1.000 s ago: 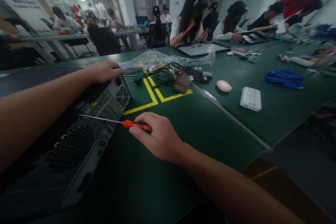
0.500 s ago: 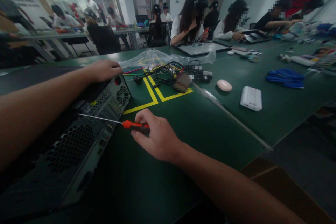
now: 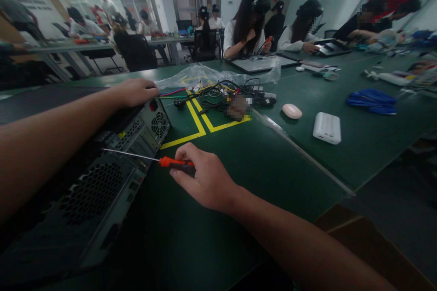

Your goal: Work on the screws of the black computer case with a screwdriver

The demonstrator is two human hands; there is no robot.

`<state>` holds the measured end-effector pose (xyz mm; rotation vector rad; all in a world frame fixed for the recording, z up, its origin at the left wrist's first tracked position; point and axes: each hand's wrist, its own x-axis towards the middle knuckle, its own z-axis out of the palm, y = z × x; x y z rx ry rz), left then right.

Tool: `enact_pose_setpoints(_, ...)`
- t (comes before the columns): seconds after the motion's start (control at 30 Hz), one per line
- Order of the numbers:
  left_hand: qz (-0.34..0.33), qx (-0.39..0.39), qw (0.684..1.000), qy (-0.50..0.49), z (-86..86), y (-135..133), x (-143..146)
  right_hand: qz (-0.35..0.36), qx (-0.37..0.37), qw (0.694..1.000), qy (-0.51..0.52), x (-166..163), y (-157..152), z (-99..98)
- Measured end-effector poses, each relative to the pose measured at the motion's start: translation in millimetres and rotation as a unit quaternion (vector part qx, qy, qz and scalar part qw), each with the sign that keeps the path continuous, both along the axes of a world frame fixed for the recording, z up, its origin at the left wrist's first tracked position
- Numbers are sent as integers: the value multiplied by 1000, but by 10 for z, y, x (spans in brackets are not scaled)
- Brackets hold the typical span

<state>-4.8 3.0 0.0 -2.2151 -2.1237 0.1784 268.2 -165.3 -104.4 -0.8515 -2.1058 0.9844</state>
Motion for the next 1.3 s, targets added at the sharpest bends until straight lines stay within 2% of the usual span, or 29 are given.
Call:
enact_pose_setpoints(1.0, -7, -10, 1000, -4, 14, -18, 1, -23, 5, 1000, 9, -14, 5, 18)
enact_pose_setpoints(1.3, -7, 4, 1000, -3, 8, 11, -23, -28, -19, 999, -8, -22, -29, -27)
